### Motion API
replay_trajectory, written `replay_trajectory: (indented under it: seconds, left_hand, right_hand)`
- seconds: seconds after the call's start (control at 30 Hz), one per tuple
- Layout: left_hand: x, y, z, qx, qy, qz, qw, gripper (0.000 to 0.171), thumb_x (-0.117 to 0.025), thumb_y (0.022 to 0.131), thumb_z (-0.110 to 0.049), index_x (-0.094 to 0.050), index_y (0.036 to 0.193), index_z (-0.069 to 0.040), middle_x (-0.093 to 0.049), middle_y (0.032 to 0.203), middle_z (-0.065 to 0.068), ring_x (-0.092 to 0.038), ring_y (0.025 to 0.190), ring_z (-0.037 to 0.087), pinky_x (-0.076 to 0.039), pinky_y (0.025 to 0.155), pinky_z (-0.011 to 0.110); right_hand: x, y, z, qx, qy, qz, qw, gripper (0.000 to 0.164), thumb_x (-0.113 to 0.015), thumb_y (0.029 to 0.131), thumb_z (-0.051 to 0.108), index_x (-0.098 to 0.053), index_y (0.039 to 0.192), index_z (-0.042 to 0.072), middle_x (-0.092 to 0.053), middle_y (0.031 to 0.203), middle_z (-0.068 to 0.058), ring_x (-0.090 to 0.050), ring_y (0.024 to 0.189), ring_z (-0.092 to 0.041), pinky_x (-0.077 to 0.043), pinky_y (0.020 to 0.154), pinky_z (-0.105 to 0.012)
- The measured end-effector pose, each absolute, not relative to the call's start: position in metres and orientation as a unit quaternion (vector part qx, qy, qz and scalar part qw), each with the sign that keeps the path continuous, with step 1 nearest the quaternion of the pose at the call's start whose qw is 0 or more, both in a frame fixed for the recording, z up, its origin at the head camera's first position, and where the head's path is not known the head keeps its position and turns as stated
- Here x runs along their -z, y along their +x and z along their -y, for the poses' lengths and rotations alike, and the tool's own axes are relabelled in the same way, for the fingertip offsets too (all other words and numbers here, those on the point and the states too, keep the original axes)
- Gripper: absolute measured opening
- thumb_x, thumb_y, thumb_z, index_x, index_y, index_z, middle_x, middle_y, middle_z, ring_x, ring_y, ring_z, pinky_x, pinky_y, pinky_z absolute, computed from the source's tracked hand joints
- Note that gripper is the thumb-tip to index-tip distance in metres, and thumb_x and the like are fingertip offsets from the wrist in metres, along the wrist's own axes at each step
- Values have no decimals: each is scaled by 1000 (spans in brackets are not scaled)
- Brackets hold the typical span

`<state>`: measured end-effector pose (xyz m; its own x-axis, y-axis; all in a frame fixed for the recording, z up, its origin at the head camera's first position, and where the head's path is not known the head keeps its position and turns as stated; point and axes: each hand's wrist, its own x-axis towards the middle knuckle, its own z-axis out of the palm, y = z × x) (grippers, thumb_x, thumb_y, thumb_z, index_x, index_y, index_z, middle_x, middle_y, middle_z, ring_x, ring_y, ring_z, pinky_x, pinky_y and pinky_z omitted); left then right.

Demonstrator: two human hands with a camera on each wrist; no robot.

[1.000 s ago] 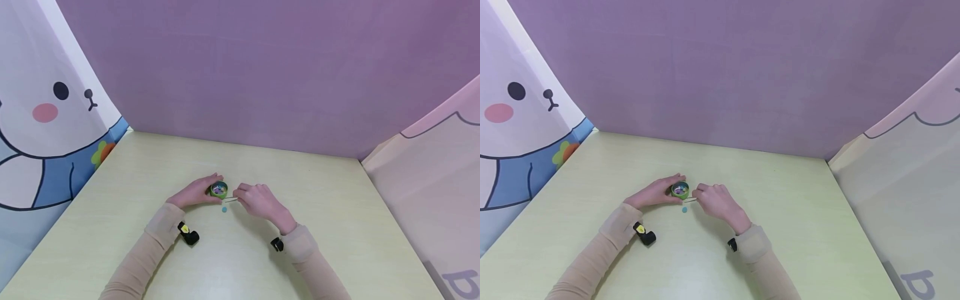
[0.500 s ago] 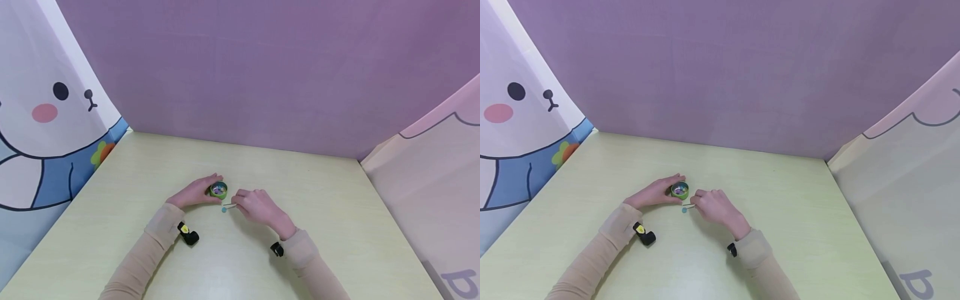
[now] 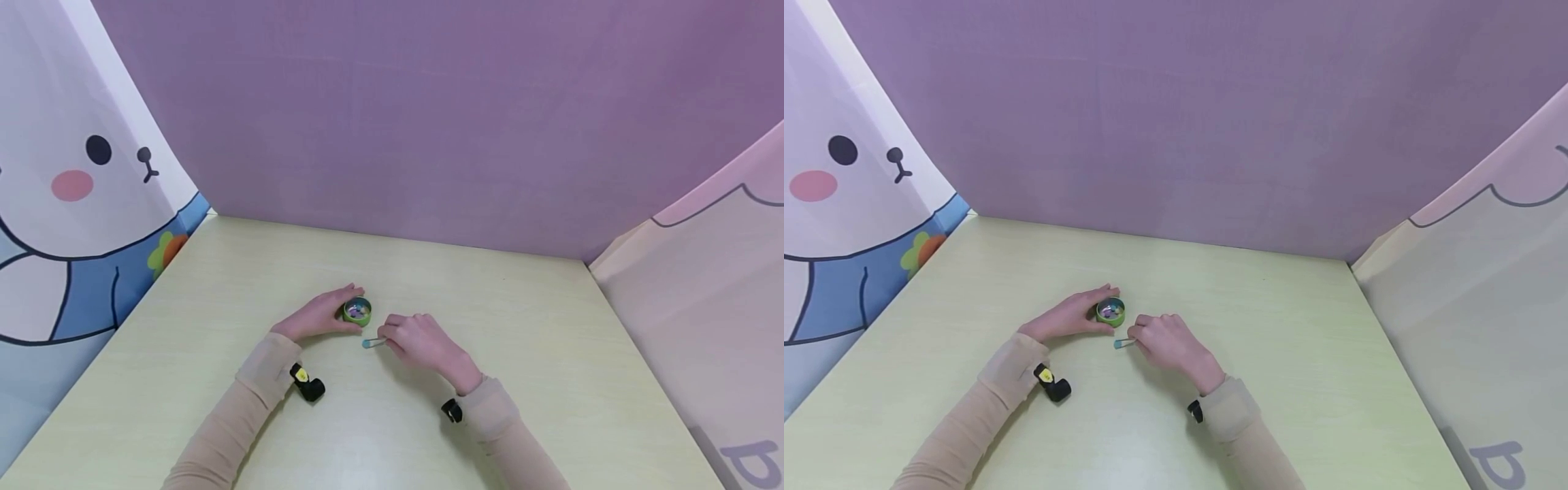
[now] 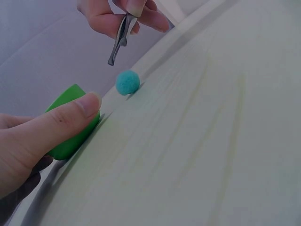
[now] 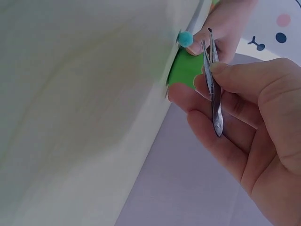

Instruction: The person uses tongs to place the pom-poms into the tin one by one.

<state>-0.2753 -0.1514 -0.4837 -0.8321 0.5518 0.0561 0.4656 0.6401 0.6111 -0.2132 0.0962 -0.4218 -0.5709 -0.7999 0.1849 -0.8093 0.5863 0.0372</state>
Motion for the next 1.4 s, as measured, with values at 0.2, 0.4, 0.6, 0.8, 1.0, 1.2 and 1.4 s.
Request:
replay_trajectory:
  seconds: [0.2, 0.4, 0.6, 0.8, 1.0, 1.2, 1.4]
  left_hand:
    - [483, -274, 151, -314, 281, -904, 71, 89, -77, 83, -47, -37, 154, -11, -32, 162, 14, -30, 151, 33, -36, 119, 50]
    - [481, -273, 149, -316, 276, -905, 77, 89, -78, 83, -46, -36, 154, -12, -30, 163, 13, -28, 152, 31, -34, 120, 49]
    - [481, -274, 149, -316, 274, -905, 78, 88, -78, 83, -45, -36, 154, -13, -30, 163, 12, -27, 152, 31, -34, 121, 48]
    - [481, -272, 149, -318, 277, -903, 79, 88, -78, 83, -44, -37, 154, -11, -30, 163, 13, -28, 152, 31, -34, 120, 49]
    - [481, -273, 148, -321, 278, -902, 78, 88, -78, 83, -44, -37, 154, -11, -31, 162, 13, -27, 152, 31, -33, 121, 48]
    - [480, -273, 147, -321, 280, -901, 76, 88, -78, 83, -45, -37, 154, -11, -32, 162, 13, -27, 152, 31, -33, 121, 48]
    - [480, -272, 147, -318, 282, -902, 75, 88, -78, 83, -45, -37, 153, -11, -32, 162, 13, -27, 152, 31, -33, 121, 48]
  right_hand:
    - [423, -214, -96, -17, 453, 887, 87, 10, -69, 92, 13, -75, 100, 15, -73, 94, 2, -66, 67, -9, -50, 54, -17]
    - [424, -214, -95, -2, 449, 890, 81, 10, -68, 93, 15, -75, 100, 15, -73, 94, 2, -64, 64, -9, -47, 51, -18]
    - [425, -216, -94, 5, 451, 888, 84, 10, -68, 92, 14, -75, 100, 15, -73, 93, 2, -66, 66, -9, -49, 52, -19]
    - [428, -218, -94, 6, 453, 888, 84, 10, -68, 92, 14, -75, 99, 15, -73, 93, 2, -64, 63, -8, -47, 51, -17]
    - [429, -218, -95, 10, 453, 888, 84, 9, -68, 92, 13, -75, 98, 15, -73, 91, 2, -63, 63, -8, -46, 50, -17]
    - [429, -217, -95, 13, 450, 889, 83, 9, -68, 93, 15, -75, 98, 16, -73, 91, 2, -65, 64, -9, -47, 51, -18]
    - [430, -216, -95, 13, 448, 890, 86, 10, -67, 94, 17, -75, 99, 16, -73, 91, 2, -66, 65, -9, -47, 51, -18]
